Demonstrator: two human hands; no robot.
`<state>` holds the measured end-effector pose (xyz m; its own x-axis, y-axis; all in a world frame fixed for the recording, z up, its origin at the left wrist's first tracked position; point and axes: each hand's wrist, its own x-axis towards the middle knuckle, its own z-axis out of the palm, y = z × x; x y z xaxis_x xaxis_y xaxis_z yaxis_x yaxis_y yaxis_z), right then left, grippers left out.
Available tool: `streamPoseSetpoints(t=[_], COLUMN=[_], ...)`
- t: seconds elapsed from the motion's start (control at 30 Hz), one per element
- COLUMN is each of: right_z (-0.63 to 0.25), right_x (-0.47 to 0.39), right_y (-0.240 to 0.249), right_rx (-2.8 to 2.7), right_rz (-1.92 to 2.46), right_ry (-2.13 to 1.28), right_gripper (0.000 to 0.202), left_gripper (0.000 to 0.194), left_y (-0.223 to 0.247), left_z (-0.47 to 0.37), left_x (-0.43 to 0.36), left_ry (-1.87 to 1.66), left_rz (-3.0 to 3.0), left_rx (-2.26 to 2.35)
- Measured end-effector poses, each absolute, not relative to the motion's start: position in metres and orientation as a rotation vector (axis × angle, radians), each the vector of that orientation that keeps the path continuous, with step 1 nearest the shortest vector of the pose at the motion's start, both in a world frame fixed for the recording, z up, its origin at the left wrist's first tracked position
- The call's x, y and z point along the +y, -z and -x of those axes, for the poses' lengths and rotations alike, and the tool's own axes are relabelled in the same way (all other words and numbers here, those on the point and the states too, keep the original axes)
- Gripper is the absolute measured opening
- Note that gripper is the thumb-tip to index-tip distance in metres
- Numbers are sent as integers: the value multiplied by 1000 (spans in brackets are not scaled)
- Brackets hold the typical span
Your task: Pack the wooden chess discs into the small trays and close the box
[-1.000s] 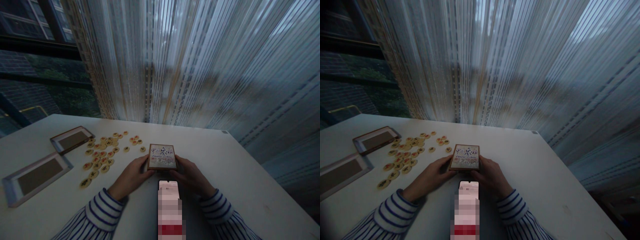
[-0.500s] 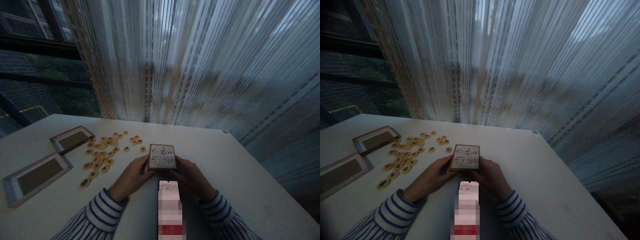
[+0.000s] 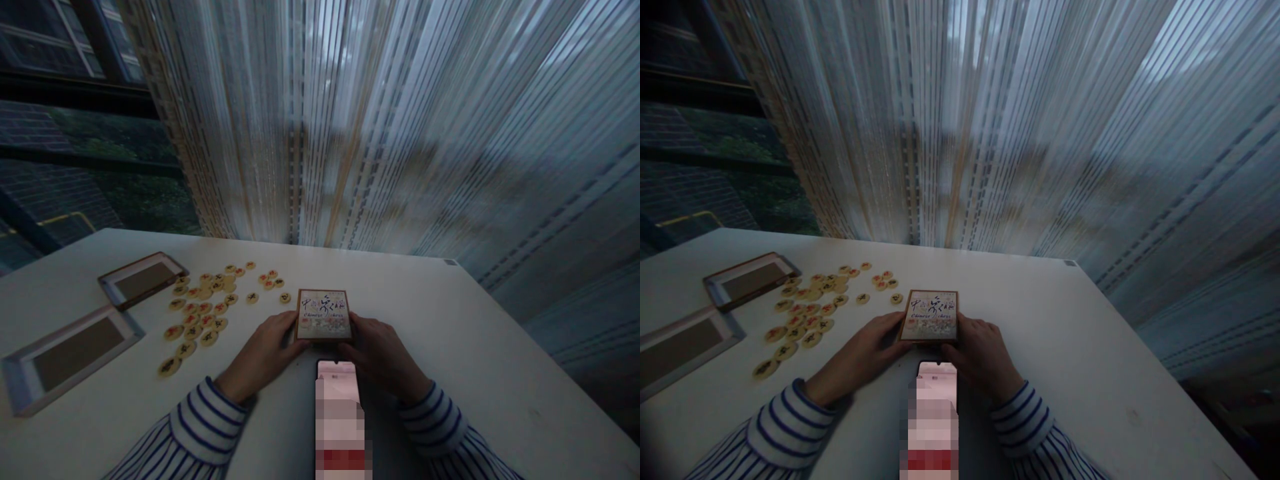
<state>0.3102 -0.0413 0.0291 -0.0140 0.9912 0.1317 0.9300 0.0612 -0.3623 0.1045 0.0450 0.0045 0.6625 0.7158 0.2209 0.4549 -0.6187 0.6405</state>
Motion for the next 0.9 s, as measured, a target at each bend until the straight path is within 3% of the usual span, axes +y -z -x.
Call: streamPoseSetpoints(t=[0.9], right_z=[-313], right_x=[-40], right_y=[-22], right_rx=[-1990], right_rz=[1915], right_ry=[-226], right_gripper=[37], left_gripper=[51], left_y=[5], left_z=[-104], left_x=[49], left_ry=[-637], left_rz=[-2373], left_rx=[958])
